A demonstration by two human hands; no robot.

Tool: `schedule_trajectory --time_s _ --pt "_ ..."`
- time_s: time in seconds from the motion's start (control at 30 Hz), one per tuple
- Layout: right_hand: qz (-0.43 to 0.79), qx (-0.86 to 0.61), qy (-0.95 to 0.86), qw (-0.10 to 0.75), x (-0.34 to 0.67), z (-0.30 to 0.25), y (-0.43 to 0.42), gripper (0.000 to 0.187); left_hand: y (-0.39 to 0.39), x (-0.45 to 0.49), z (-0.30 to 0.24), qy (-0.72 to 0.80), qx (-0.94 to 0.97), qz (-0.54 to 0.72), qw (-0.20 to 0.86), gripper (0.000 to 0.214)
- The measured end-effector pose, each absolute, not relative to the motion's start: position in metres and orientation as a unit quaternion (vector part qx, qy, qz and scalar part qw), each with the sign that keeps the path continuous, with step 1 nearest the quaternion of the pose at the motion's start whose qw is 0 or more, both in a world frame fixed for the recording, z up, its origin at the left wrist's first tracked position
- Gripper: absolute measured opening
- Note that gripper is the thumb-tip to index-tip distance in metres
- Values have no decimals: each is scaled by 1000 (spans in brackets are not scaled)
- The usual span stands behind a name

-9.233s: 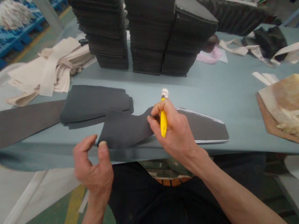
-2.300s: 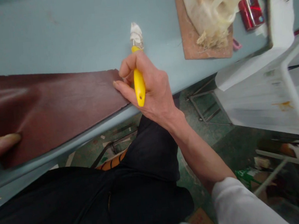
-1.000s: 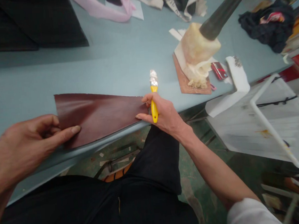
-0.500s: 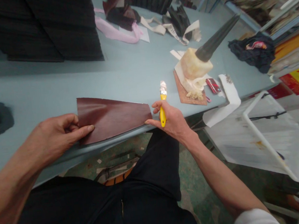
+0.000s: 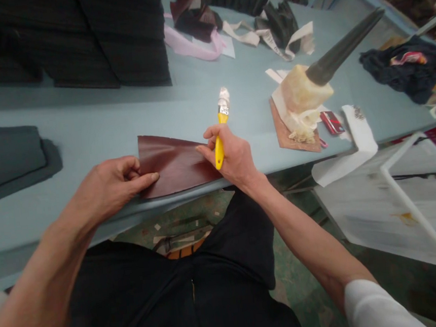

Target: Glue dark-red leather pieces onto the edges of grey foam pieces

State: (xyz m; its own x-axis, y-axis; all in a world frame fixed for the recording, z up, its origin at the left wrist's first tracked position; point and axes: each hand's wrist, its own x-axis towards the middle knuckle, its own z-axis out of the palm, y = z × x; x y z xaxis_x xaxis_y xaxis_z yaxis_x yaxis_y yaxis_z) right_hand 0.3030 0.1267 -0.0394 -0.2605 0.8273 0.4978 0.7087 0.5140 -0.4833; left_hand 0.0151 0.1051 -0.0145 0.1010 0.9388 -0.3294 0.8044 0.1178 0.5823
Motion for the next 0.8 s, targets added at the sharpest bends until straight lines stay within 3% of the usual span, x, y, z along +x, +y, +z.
schedule_trajectory --time_s 0.4,0.53,0.63,0.8 --pt "74 -488 -816 301 294 -56 124 26 97 15 -4 671 647 95 350 35" --pt "79 -492 -818 289 293 -52 124 27 85 12 10 723 660 68 193 44" --pt "77 -486 -820 292 292 -52 123 25 81 23 17 705 696 118 68 39" --pt "64 -484 -822 293 291 -54 124 19 100 64 -1 515 827 199 107 36"
